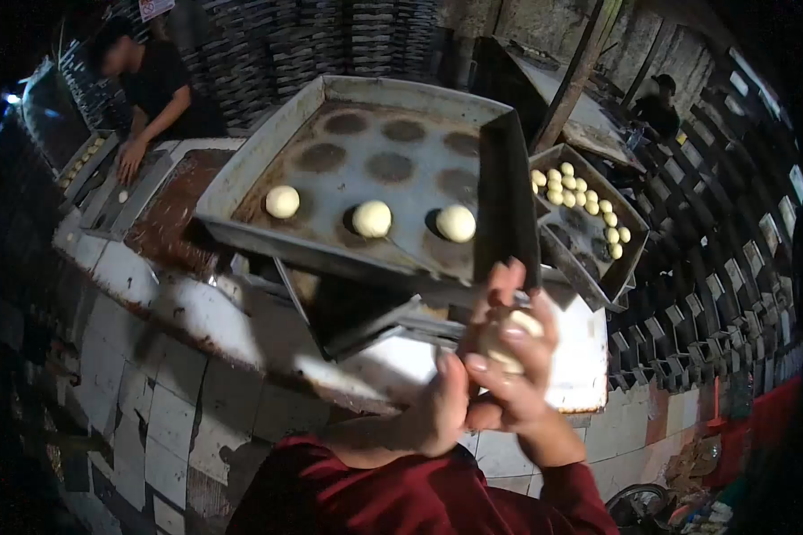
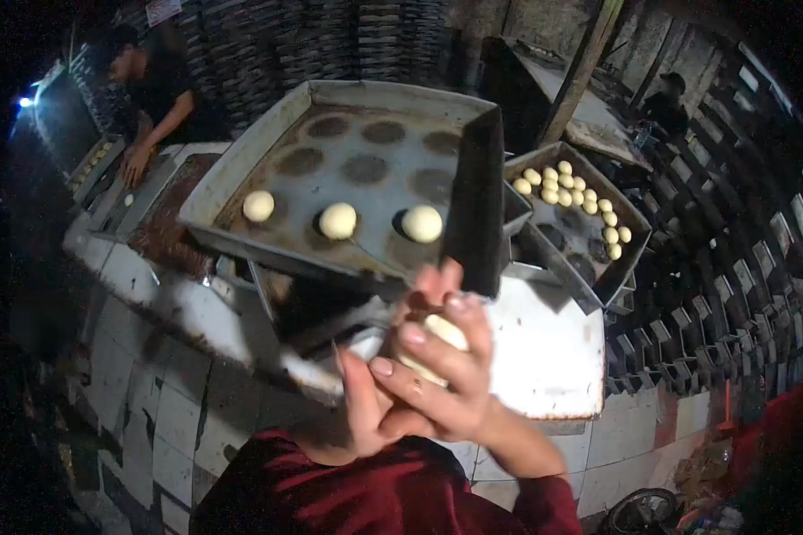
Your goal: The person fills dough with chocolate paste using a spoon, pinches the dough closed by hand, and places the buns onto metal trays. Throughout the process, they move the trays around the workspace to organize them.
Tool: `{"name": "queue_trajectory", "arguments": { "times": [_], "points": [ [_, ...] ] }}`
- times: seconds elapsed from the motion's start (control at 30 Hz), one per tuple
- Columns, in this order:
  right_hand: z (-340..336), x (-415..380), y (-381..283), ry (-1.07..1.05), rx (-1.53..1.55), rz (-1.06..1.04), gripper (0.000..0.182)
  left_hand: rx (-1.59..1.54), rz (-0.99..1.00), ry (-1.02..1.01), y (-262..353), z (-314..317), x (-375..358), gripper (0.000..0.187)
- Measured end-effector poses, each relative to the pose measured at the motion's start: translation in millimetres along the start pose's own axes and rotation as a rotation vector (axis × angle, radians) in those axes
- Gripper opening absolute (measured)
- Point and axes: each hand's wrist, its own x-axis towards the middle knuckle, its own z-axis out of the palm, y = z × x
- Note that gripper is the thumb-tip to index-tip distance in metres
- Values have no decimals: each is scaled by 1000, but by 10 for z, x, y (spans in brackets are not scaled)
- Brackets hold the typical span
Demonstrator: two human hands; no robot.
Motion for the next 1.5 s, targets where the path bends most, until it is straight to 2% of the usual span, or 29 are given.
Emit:
{"name": "queue_trajectory", "arguments": {
  "times": [0.03,0.07,0.13,0.17,0.23,0.3,0.37,0.43,0.47,0.5,0.57,0.63,0.7,0.73,0.77,0.8,0.83,0.87,0.9,0.93,0.97,1.03,1.17,1.23,1.3,1.33,1.43,1.47,1.5],
  "points": [
    [32,258,121,36,-17,-80,31,71,-6,-134,-23,-102,-81,68],
    [-55,496,243,-83,74,-48,26,141,-3,-269,-46,-204,-162,74],
    [-31,968,433,-101,54,85,17,60,131,-293,-153,-121,-63,81],
    [41,1186,573,-76,-21,172,15,-188,120,-222,-91,-21,24,82],
    [157,1609,938,-107,-122,343,13,-240,49,-297,-17,-129,81,78],
    [300,1567,1710,-223,-362,240,21,-218,-29,-397,26,-330,78,75],
    [442,1141,2185,-885,-431,358,34,-184,-93,-485,11,-507,48,72],
    [501,697,2214,-1185,-525,330,54,-136,-163,-571,-37,-610,18,69],
    [471,981,2182,-1240,-472,533,70,-104,-201,-609,-74,-652,-8,68],
    [361,945,2514,-922,-390,351,65,-72,-241,-638,-117,-663,-38,66],
    [114,1389,2444,-473,-174,373,54,15,-321,-689,-200,-680,-81,63],
    [-204,1341,2661,-331,-188,452,44,72,-396,-685,-310,-694,-175,60],
    [-508,1104,3029,-201,-291,491,41,30,-437,-582,-492,-718,-327,56],
    [-617,754,3403,-236,-419,470,40,-9,-468,-448,-576,-716,-429,52],
    [-733,470,3693,-451,-560,663,35,-59,-546,-300,-632,-692,-498,51],
    [-870,-135,4264,-476,-504,548,30,-9,-501,-191,-720,-680,-593,49],
    [-923,-522,4544,-532,-551,913,29,42,-454,-83,-815,-655,-694,47],
    [-1054,-1181,5258,-548,-553,839,32,63,-459,-71,-856,-587,-758,47],
    [-1069,-1070,5234,-823,-735,1081,38,229,-575,127,-874,-513,-804,50],
    [-1075,-1235,5420,-694,-796,1114,43,396,-684,329,-907,-435,-876,55],
    [-1104,-1405,5619,-565,-851,1144,48,420,-682,344,-1031,-402,-1055,55],
    [-1173,-1443,5841,-502,-784,1261,52,495,-685,450,-1103,-242,-1107,55],
    [-1180,-1782,6233,-746,-837,998,43,553,-642,591,-1121,0,-1144,56],
    [-1380,-1294,5831,-1016,-837,1152,38,555,-606,649,-1089,40,-1216,57],
    [-1558,-1270,5268,-712,-855,758,32,537,-548,689,-1056,20,-1322,58],
    [-1624,-1119,4852,-617,-758,695,27,505,-462,694,-1102,-56,-1457,53],
    [-1532,-851,2943,-276,-421,652,16,272,-450,688,-914,-30,-1375,56],
    [-1357,-969,2279,-180,-523,378,25,232,-374,571,-937,-120,-1469,47],
    [-1073,-1186,1662,-74,-306,612,26,107,-339,527,-976,-255,-1593,49]
  ]
}}
